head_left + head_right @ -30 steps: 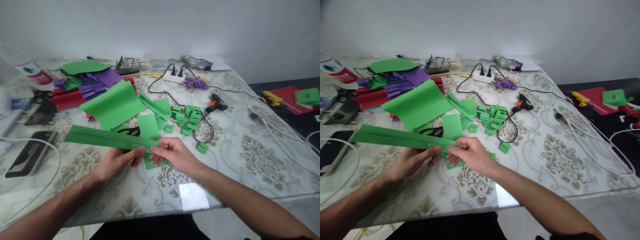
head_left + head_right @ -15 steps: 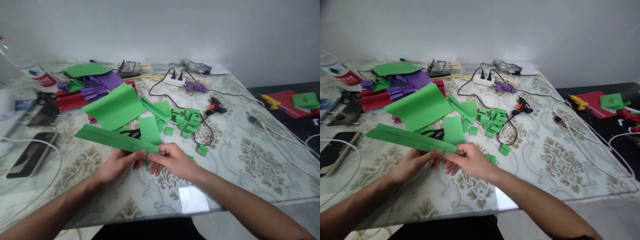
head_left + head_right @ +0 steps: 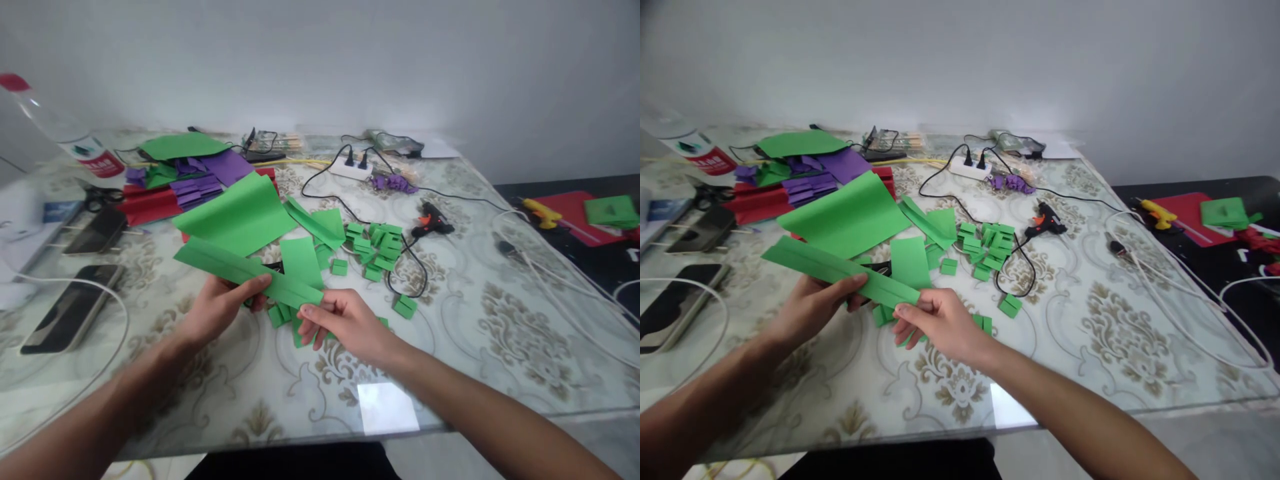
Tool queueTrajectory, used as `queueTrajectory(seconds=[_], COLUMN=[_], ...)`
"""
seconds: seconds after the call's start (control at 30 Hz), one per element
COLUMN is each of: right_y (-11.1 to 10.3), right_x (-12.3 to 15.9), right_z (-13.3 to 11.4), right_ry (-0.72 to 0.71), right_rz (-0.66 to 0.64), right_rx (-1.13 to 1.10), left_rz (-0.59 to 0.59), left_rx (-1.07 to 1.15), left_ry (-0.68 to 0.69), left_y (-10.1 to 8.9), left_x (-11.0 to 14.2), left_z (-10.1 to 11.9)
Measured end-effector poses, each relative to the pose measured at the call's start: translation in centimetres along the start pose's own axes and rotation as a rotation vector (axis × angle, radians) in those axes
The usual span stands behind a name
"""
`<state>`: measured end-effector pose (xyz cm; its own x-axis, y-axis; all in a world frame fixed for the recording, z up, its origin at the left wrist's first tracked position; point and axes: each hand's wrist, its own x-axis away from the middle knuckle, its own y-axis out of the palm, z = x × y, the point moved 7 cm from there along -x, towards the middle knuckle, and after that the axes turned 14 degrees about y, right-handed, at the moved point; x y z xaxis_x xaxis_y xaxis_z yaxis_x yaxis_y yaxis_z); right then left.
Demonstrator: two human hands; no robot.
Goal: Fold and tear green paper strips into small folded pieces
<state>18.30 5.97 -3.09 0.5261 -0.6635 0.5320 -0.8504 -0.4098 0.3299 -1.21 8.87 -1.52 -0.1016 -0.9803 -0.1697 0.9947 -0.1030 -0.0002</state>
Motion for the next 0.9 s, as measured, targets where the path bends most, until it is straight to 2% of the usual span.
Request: queueTrajectory(seconds=[0.13,0.27,0.37,0.53,0.63,0.73,0.9], right_y=[-0.3,-0.3,0.2,0.9,1.1,1.1,0.5], right_x=[-0.1,-0.2,-0.1,0.2,0.3,0.4,0.5], right_z=[0.0,0.2,0.2,-0.1,0.0,0.0,-0.7], right_ry=[-0.006,0.047,0.074,0.009,-0.024,-0.027,-0.048], right_rz=[0.015,-0.008,-0.056,-0.066,-0.069,-0.068,-0.026], right_rx=[-0.015,0.011,0.102,0.297,0.353,0.364,0.371], left_rz=[0.081,0.04,-0.053,-0.32,-0.396,-0.371,-0.229], left_rx=[-0.043,-0.059,-0.09,-0.087,-0.054,-0.08,-0.127], left_ry=[0.024,0.016,-0.029,-0.127,-0.147,-0.132,-0.063], left_y=[-2.1,-2.2,-1.0,3.0,4.4,3.8,0.7], left_x=[-0.9,-1.0,-0.5,1.3,2.0,1.7,0.0], left_z=[-0.3,-0.6,-0.8,-1.2,-1.2,-1.0,-0.4])
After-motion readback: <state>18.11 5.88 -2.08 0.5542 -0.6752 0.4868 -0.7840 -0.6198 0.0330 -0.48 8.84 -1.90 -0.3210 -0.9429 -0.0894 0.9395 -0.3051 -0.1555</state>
